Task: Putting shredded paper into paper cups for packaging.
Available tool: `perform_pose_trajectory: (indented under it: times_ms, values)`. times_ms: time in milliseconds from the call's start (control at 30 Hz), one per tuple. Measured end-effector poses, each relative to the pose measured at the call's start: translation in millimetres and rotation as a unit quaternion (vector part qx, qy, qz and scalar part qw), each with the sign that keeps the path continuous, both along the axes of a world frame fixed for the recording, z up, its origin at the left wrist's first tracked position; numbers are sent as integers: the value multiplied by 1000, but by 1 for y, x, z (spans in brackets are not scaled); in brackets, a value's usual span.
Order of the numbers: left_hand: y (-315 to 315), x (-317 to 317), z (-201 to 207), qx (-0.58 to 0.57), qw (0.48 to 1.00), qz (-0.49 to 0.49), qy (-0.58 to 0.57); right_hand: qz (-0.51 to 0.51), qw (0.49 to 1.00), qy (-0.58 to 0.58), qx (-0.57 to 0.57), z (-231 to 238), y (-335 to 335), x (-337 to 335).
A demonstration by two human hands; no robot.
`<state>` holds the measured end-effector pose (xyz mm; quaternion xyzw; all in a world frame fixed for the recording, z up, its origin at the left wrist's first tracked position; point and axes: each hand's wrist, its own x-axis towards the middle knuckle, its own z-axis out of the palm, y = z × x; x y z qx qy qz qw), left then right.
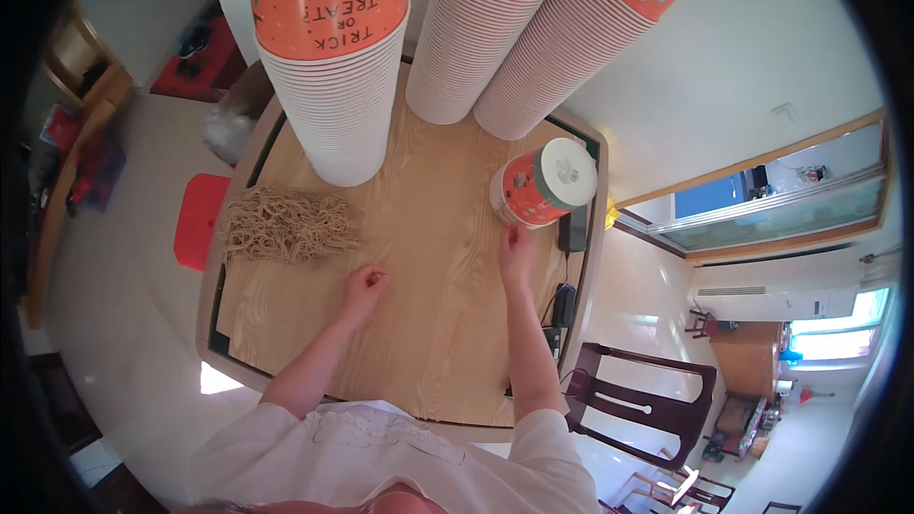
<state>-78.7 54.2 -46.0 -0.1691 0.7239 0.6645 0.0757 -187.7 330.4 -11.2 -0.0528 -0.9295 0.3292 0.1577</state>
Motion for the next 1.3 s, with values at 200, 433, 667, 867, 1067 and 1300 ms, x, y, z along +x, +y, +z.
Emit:
perform_pose_trajectory:
  times_ms: [200,433,667,867,1067,1300]
  values:
    - [20,-53,48,-51,988,34,142,20,986,-95,-137,7,-7,15]
    - [-79,-121,178,-92,897,231,366,157,967,37,-198,162,-81,-39]
    - [-130,-169,261,-170,843,278,428,196,907,-28,-372,254,-176,-99]
    - [-159,-199,263,-81,901,205,374,166,921,-57,-348,282,-198,-128]
    - [-159,-123,215,-95,896,207,380,115,963,71,233,208,-47,-132]
    - [-120,-21,76,-90,960,151,217,150,944,-30,293,133,14,-62]
